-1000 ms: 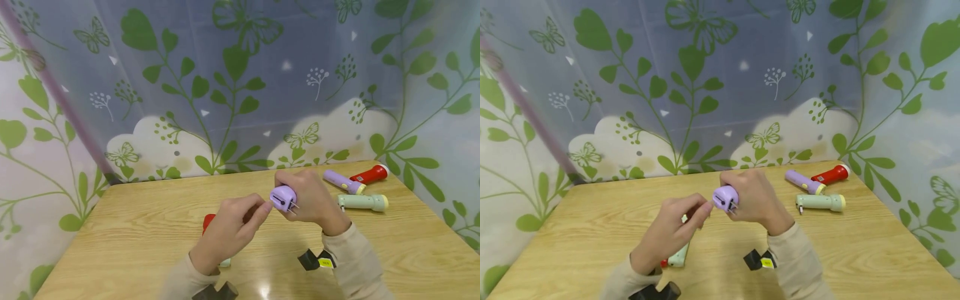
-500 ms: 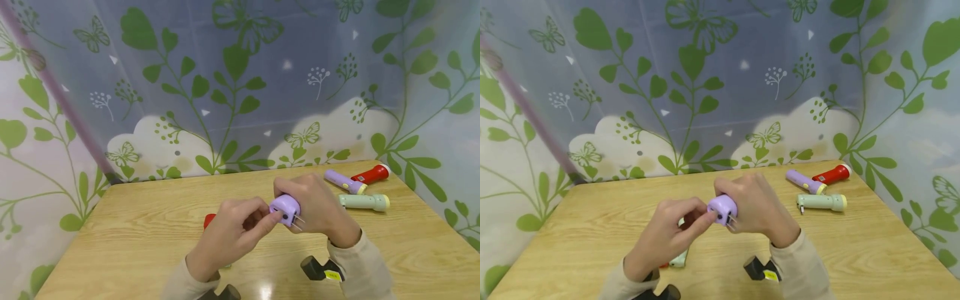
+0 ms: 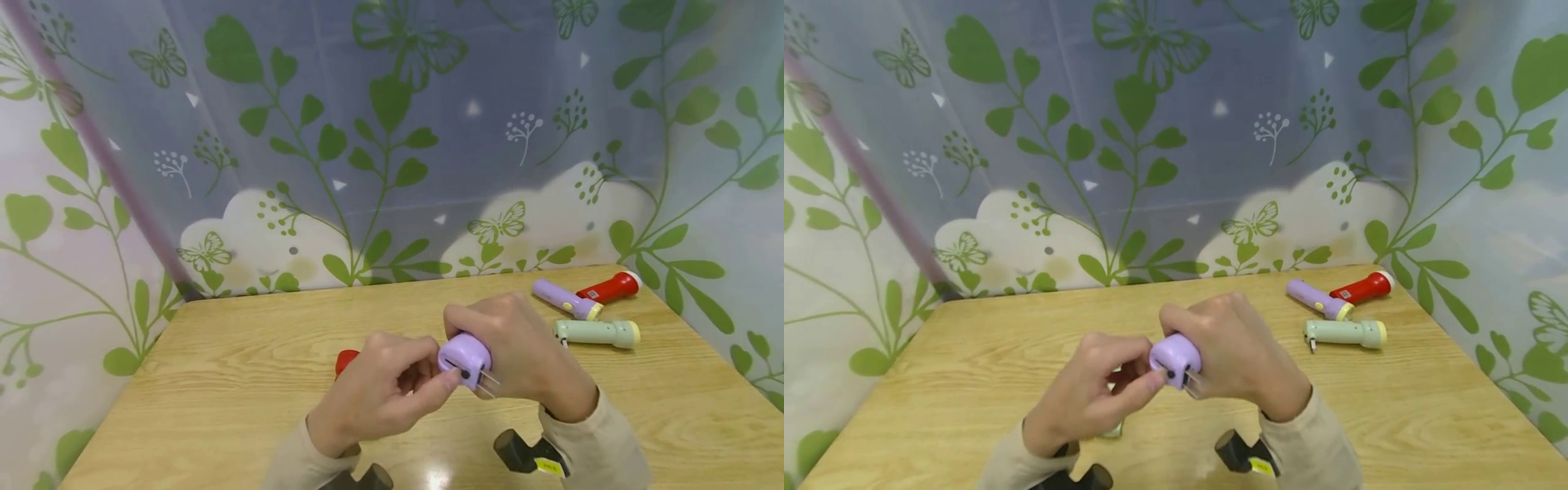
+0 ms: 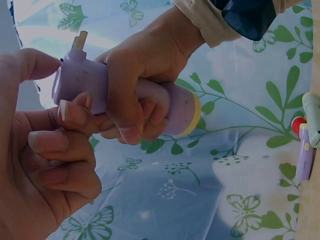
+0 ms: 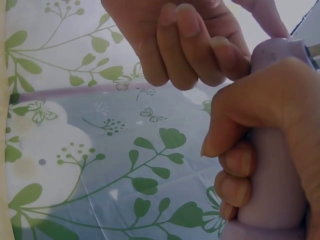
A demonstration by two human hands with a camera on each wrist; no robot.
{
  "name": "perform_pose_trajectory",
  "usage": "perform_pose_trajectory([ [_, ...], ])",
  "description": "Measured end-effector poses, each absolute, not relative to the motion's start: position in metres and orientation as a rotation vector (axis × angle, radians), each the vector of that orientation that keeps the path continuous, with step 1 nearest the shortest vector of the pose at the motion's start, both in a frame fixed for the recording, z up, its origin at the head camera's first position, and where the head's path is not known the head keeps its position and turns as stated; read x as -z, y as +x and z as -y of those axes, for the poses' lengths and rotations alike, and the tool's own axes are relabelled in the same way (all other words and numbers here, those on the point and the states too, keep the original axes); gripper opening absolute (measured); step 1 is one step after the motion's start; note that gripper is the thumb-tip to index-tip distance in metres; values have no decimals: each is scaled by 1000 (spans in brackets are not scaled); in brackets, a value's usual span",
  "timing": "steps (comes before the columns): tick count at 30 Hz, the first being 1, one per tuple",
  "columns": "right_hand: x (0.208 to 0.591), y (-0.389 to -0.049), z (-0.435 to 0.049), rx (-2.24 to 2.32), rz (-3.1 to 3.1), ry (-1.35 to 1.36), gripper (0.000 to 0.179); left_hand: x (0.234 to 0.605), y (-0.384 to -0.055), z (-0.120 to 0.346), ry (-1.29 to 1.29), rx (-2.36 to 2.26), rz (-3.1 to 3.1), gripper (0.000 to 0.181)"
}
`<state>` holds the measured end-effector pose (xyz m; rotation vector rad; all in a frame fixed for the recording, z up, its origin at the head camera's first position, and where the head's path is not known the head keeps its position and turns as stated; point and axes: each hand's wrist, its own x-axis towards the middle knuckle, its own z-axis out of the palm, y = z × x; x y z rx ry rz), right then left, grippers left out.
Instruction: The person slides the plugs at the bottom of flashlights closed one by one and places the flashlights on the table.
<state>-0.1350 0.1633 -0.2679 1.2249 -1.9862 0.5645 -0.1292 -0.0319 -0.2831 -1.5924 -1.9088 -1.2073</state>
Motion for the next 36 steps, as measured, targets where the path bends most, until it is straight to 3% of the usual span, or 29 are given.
perform_pose_trajectory([
  [36, 270, -132, -153, -594, 1991, 1293, 27, 285, -130, 36, -1645, 1296, 1970, 37],
])
